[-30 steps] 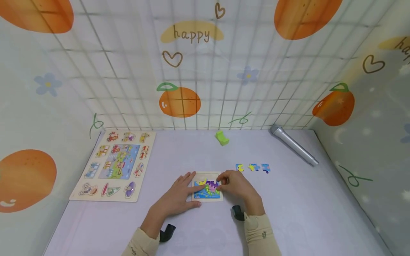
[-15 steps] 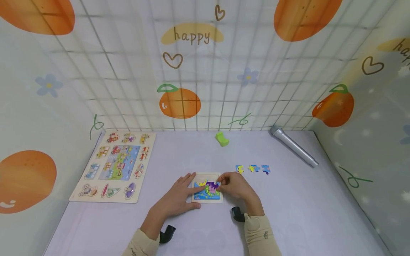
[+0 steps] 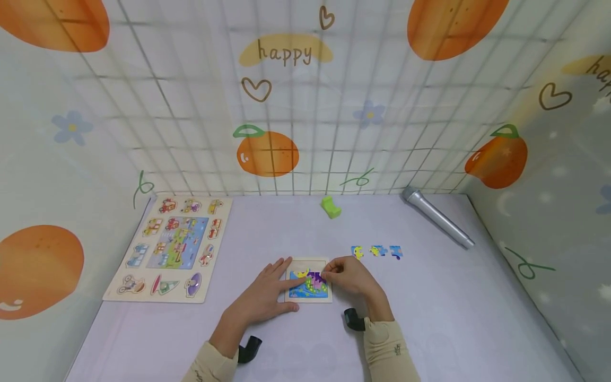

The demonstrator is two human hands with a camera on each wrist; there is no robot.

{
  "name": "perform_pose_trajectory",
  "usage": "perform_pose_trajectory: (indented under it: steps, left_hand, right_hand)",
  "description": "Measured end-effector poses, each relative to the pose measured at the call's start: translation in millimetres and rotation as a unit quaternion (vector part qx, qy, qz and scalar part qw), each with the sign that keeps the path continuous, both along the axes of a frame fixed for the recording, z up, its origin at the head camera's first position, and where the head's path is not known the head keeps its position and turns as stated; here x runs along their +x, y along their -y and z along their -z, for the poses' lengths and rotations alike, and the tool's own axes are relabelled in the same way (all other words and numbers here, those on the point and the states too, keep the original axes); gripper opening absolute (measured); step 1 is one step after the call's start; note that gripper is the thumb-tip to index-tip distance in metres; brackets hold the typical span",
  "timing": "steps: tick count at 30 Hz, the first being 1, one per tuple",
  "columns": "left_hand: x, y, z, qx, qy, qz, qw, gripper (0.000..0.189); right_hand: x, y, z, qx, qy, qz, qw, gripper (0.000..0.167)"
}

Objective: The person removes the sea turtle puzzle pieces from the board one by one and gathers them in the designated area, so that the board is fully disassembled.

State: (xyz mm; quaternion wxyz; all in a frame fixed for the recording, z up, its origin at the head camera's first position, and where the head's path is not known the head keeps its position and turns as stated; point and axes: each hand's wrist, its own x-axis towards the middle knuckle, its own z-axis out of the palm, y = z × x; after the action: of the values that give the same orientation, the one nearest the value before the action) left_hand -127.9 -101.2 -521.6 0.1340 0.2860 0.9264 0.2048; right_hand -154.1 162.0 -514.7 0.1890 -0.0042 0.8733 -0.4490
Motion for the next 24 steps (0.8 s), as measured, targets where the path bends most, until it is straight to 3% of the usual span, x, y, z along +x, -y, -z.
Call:
perform_pose_trajectory:
  steps: [15, 24]
  left_hand:
    - [2.0, -2.0, 0.3, -0.020, 0.010, -0.007, 0.9997, 0.068]
    - [6.0, -4.6, -0.2, -0.047, -0.011, 0.006, 0.9988, 0.071]
  right_hand:
    - [-1.4, -7.0, 7.2, -0.024, -0.014, -0.004, 0.9996, 0.005]
    - [-2.6, -8.5, 11.0, -0.039, -0.026, 0.002, 0.9989, 0.006]
